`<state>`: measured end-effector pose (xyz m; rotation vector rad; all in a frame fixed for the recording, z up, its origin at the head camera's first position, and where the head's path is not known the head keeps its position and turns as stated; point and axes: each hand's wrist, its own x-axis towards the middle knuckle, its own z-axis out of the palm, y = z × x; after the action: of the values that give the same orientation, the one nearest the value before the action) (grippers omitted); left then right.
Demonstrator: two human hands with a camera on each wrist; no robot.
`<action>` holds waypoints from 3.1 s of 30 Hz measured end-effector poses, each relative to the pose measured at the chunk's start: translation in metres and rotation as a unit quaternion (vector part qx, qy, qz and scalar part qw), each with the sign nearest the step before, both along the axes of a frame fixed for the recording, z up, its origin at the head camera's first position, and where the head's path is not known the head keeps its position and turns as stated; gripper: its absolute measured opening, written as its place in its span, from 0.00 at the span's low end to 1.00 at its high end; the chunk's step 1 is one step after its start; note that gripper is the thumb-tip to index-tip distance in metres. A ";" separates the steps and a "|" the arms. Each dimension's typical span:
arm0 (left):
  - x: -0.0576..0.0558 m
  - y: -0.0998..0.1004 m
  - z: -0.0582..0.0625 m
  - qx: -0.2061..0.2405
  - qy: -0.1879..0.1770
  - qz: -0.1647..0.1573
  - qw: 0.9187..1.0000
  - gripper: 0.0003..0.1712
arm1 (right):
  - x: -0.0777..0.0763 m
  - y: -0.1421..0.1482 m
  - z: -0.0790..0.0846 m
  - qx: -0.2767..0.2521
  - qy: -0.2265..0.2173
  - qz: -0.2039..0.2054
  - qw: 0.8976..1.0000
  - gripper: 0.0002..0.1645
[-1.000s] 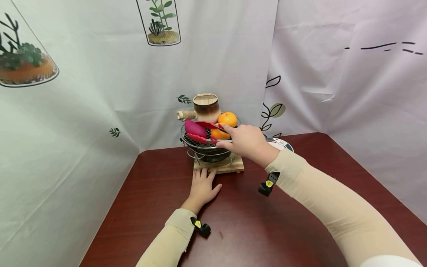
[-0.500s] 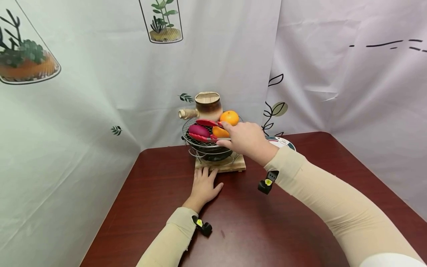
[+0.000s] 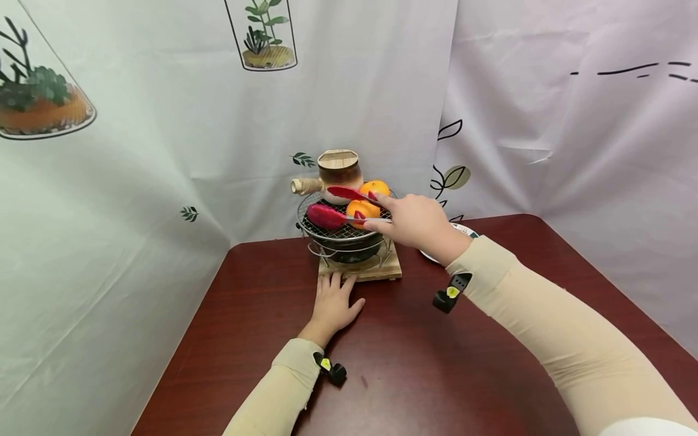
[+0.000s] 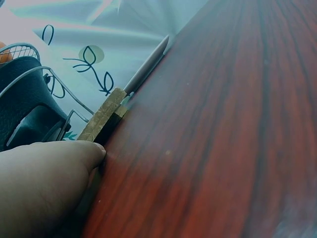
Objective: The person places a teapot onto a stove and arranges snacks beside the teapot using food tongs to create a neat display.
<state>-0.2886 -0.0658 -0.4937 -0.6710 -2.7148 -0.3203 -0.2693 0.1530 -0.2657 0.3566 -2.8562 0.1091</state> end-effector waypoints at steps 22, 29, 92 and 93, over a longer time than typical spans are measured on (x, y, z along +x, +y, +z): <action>0.001 0.000 -0.001 -0.005 0.008 0.003 1.000 0.35 | -0.003 0.111 0.007 -0.068 -0.031 -0.094 0.993 0.59; 0.001 0.001 -0.002 -0.002 0.004 0.002 1.000 0.35 | -0.008 0.138 -0.003 -0.081 -0.034 -0.111 0.990 0.61; 0.000 0.002 -0.001 -0.010 0.008 0.006 1.000 0.35 | 0.008 0.298 -0.143 -0.136 -0.073 -0.267 0.951 0.52; 0.000 0.002 -0.001 -0.010 0.009 0.006 1.000 0.35 | 0.007 0.298 -0.146 -0.133 -0.072 -0.265 0.952 0.51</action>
<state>-0.2882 -0.0633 -0.4947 -0.6605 -2.7077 -0.2843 -0.2622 0.4515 -0.4113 -0.4905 -2.9112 0.4228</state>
